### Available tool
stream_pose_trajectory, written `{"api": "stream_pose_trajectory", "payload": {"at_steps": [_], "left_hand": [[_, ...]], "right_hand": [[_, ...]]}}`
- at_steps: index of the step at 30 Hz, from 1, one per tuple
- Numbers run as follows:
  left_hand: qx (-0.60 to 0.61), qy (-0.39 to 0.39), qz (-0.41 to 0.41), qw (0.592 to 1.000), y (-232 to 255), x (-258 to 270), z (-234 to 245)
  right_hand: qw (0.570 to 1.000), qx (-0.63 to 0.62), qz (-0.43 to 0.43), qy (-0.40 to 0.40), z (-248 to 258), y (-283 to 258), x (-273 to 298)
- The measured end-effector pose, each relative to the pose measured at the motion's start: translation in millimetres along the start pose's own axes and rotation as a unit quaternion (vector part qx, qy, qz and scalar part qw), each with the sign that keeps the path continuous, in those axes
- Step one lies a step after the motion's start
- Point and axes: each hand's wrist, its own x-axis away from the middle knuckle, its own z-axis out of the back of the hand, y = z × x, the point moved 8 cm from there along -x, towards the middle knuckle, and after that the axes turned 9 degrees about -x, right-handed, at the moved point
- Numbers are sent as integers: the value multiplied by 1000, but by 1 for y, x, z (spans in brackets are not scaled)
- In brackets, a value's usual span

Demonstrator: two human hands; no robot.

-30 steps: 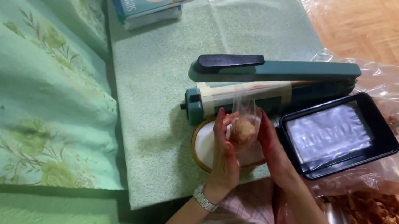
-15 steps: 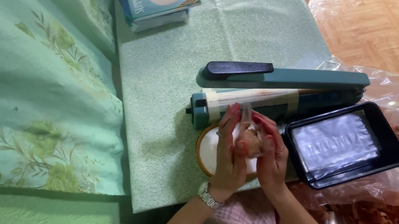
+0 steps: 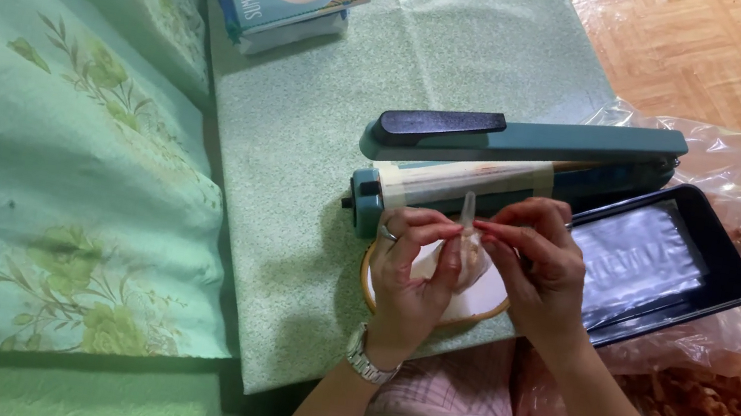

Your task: Scooping fried food into small plastic bags and sealing them with a heat sealer

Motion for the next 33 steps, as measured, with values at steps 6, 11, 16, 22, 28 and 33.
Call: {"api": "stream_pose_trajectory", "payload": {"at_steps": [6,11,16,22,28,33], "left_hand": [[19,-23,-8,1000,-6,1,14],[-211,-121,-117,963,43,0,35],[-277,-104,-164,941,-18,1,14],[-358,-177,-119,909,-94,-15,-14],[-306,-231,-52,922,-173,-21,-38],[-272,-235,-87,929,-183,-27,-41]], "right_hand": [[981,151,88,-82,1,-43,-5],[973,179,-16,-142,33,-37,13],[965,214,46,-145,27,4,-7],[884,375,236,-151,-10,63,-8],[809,480,279,-193,-24,103,-6],[810,509,228,-184,-29,99,-19]]}}
